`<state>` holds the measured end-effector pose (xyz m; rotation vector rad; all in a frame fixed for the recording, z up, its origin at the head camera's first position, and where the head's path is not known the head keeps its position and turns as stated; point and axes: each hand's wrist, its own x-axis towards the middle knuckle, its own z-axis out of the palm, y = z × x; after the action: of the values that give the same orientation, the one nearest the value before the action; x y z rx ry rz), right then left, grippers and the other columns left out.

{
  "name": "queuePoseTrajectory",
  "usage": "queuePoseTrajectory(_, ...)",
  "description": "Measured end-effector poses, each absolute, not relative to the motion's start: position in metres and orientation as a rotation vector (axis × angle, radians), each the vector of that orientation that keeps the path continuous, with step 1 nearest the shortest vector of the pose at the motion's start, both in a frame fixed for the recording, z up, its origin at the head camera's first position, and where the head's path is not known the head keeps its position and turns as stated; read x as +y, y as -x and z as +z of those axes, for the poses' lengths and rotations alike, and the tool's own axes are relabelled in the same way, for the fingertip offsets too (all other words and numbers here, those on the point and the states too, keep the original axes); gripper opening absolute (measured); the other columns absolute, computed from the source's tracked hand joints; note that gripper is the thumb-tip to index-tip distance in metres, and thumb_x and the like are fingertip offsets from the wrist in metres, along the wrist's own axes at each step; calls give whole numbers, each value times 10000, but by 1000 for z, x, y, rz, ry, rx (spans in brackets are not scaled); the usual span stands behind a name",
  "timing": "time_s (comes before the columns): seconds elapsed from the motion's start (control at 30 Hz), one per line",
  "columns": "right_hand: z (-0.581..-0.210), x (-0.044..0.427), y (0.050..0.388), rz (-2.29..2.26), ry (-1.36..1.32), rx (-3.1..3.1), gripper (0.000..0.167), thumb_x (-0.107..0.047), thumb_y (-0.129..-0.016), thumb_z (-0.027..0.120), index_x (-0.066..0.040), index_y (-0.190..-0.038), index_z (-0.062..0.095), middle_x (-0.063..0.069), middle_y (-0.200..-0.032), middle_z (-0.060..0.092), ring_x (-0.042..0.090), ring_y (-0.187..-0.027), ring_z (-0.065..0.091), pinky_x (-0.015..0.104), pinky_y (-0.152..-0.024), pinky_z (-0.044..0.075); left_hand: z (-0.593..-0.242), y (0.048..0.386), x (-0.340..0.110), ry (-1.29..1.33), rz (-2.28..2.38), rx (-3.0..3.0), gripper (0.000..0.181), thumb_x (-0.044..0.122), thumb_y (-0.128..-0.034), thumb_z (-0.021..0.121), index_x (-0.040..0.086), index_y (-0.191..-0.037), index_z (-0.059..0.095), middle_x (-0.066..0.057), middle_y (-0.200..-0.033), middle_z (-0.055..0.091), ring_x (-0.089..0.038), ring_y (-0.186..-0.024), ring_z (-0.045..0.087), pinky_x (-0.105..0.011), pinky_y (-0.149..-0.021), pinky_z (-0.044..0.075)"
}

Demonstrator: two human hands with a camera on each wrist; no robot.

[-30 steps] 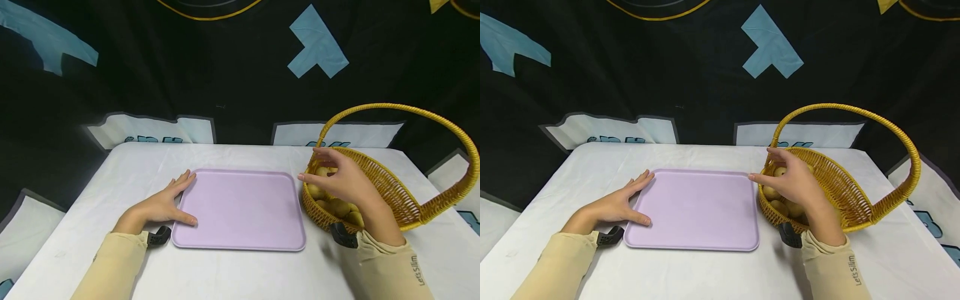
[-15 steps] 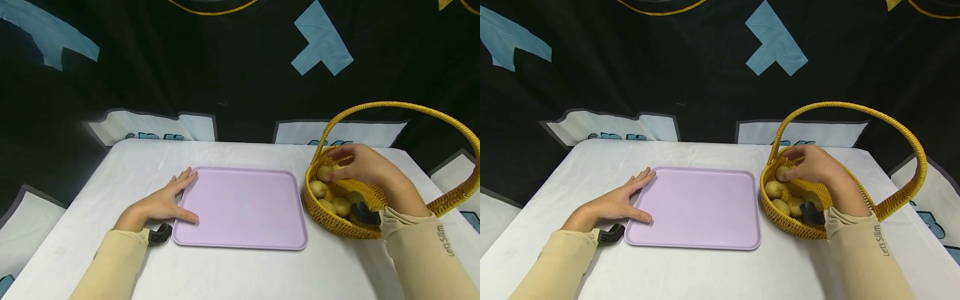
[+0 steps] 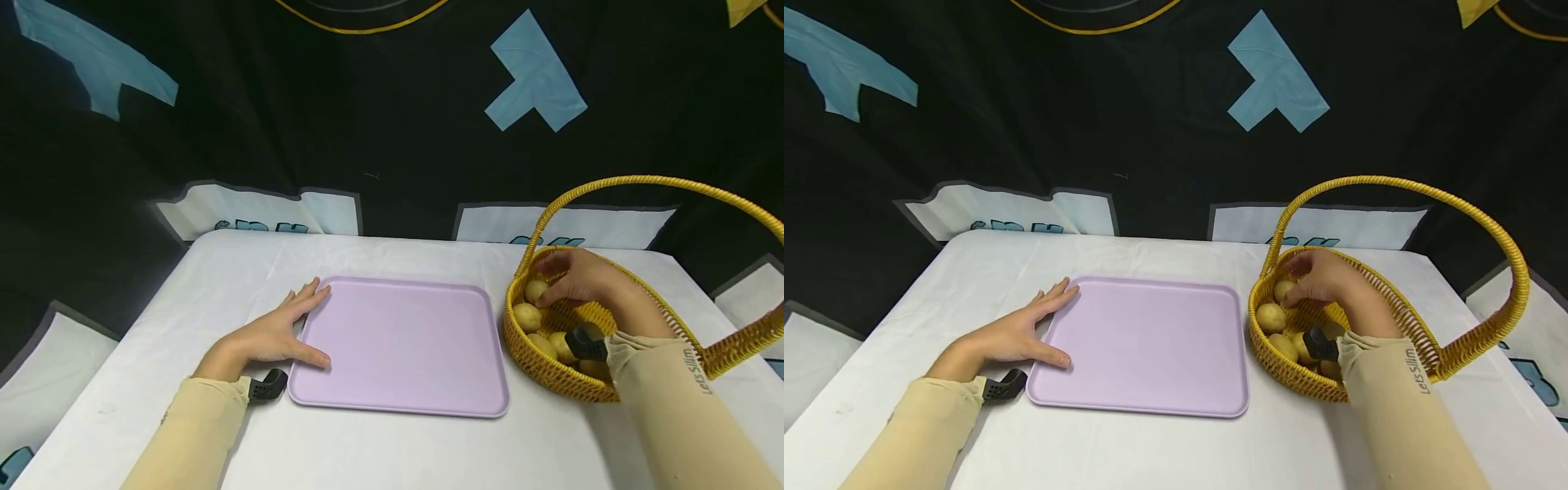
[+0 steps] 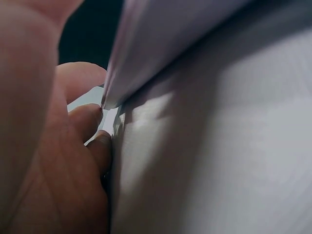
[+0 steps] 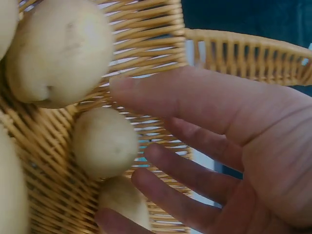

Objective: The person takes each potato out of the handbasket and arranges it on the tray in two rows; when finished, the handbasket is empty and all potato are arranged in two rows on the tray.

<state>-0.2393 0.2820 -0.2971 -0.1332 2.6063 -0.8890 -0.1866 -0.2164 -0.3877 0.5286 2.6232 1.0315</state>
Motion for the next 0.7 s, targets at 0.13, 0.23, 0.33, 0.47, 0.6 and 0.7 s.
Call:
queuePoseTrajectory(0.13,-306,282,241,-894,123,2632,735,-154,-731,882,60,-1348,544,307,-1339,518,419,-1155,543,502,-880,553,-388,187,-217,-522,1036,2625,1252,514,-637,927,177,-1622,232,-61,-1691,-9,-470,-1485,-108,-738,-1114,-18)
queuePoseTrajectory(0.23,-311,281,242,-889,125,2661,729,-133,-715,872,62,-1342,555,296,-1328,530,417,-1149,540,502,-914,529,-389,187,-217,-523,1032,2630,1250,520,-635,926,182,-1621,235,-62,-1691,-1,-467,-1486,-102,-739,-1115,-11)
queuePoseTrajectory(0.33,-314,280,241,-882,129,2683,711,-124,-708,865,64,-1326,568,293,-1317,543,420,-1143,543,512,-929,513,-390,186,-217,-527,1031,2634,1249,523,-633,926,181,-1620,240,-67,-1691,2,-471,-1485,-100,-740,-1115,-8)
queuePoseTrajectory(0.47,-318,279,241,-878,130,2691,660,-110,-717,843,84,-1292,583,288,-1273,565,386,-1084,558,469,-898,508,-390,186,-217,-532,1031,2636,1246,525,-635,924,175,-1618,245,-71,-1690,3,-471,-1485,-100,-735,-1119,-8)
queuePoseTrajectory(0.6,-321,279,243,-870,149,2683,614,-108,-744,819,110,-1269,587,282,-1239,580,348,-1037,557,433,-883,492,-388,186,-216,-532,1032,2637,1243,523,-635,925,166,-1616,251,-74,-1690,5,-473,-1485,-99,-734,-1120,-6)
queuePoseTrajectory(0.7,-323,279,244,-862,151,2669,608,-126,-761,817,112,-1269,582,272,-1227,581,335,-1024,551,425,-883,487,-387,186,-215,-528,1025,2637,1243,524,-637,923,162,-1616,250,-72,-1690,2,-473,-1485,-100,-734,-1121,-6)
